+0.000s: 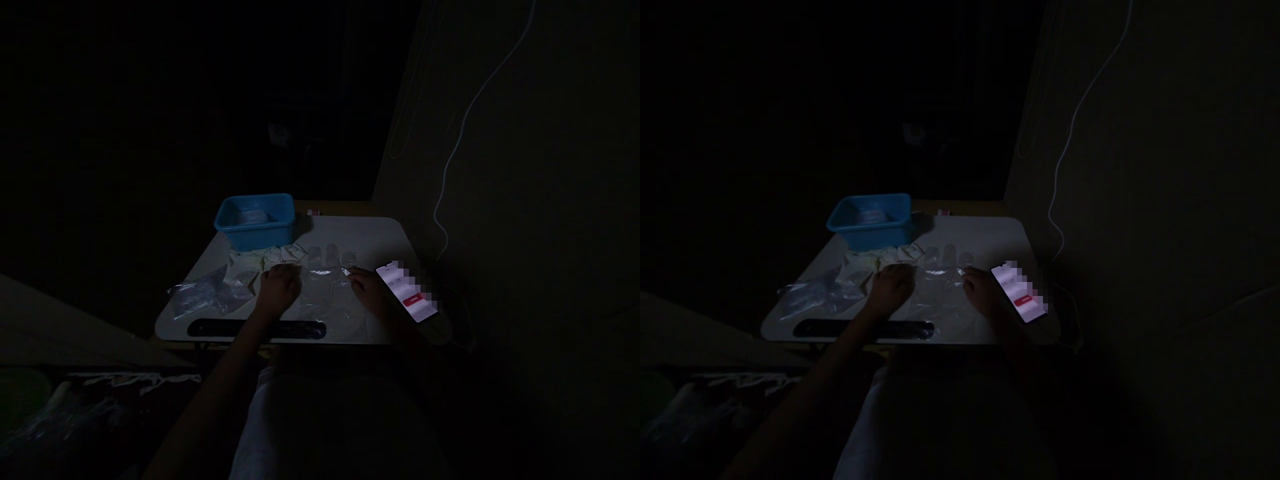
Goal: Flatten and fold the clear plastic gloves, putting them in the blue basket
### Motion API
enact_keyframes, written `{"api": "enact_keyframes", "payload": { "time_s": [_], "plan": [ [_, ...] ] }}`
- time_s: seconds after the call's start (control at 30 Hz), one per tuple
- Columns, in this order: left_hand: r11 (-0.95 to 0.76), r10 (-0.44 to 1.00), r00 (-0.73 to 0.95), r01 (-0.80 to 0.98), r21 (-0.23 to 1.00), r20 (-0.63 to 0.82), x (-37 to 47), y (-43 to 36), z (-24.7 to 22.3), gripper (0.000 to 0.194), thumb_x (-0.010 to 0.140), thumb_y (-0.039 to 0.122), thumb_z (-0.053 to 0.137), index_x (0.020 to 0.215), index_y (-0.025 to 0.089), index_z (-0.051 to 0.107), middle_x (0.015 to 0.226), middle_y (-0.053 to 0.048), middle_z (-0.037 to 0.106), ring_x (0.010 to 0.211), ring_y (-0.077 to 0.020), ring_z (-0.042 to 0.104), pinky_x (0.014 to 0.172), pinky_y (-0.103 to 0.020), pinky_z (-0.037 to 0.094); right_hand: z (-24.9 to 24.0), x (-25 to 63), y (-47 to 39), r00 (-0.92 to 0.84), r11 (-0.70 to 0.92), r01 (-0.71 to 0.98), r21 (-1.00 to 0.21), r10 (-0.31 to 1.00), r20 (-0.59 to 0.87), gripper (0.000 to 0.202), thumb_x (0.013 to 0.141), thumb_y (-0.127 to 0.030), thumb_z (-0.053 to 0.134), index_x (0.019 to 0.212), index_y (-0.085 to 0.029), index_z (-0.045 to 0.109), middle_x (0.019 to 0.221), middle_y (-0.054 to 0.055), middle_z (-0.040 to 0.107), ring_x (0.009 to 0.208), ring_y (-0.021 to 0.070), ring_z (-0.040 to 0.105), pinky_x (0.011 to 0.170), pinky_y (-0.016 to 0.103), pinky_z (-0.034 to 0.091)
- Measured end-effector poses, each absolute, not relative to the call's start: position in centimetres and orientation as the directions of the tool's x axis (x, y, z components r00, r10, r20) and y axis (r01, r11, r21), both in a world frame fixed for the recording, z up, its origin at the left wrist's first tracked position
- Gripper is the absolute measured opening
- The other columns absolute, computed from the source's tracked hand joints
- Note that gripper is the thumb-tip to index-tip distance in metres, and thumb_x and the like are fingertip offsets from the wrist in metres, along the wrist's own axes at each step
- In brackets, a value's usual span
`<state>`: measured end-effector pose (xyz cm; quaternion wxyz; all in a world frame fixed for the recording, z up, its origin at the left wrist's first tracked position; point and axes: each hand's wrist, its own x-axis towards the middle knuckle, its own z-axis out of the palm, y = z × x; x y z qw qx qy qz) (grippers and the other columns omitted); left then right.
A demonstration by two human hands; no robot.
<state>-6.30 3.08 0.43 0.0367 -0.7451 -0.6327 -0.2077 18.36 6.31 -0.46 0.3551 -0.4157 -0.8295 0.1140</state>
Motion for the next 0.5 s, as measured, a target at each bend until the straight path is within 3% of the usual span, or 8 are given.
{"api": "enact_keyframes", "payload": {
  "time_s": [0.27, 0.5],
  "plan": [
    [-0.365, 0.847, 0.143, 0.857, 0.365, 0.511, -7.2, 3.5, -0.5, 0.04, 0.081, 0.03, 0.036, 0.112, 0.015, 0.054, 0.117, -0.011, 0.055, 0.11, -0.0232, 0.048, 0.094, -0.04, 0.04, -0.7, 18.4, 6.4, -0.408, 0.637, 0.609, -0.473, 0.763, 0.501, 0.027, 0.076, -0.009, 0.044, 0.085, -0.021, 0.066, 0.1, 0.004, 0.066, 0.096, 0.0163, 0.06, 0.086, 0.03, 0.046],
    [-0.525, 0.781, 0.364, 0.823, 0.217, 0.508, -5.9, 2.4, 0.1, 0.051, 0.083, 0.037, 0.041, 0.127, 0.012, 0.039, 0.127, -0.016, 0.047, 0.118, -0.0262, 0.043, 0.096, -0.043, 0.039, -0.8, 18.3, 6.5, -0.421, 0.653, 0.607, -0.453, 0.747, 0.514, 0.026, 0.076, -0.009, 0.043, 0.086, -0.016, 0.066, 0.098, 0.008, 0.066, 0.092, 0.0171, 0.061, 0.084, 0.03, 0.046]
  ]
}}
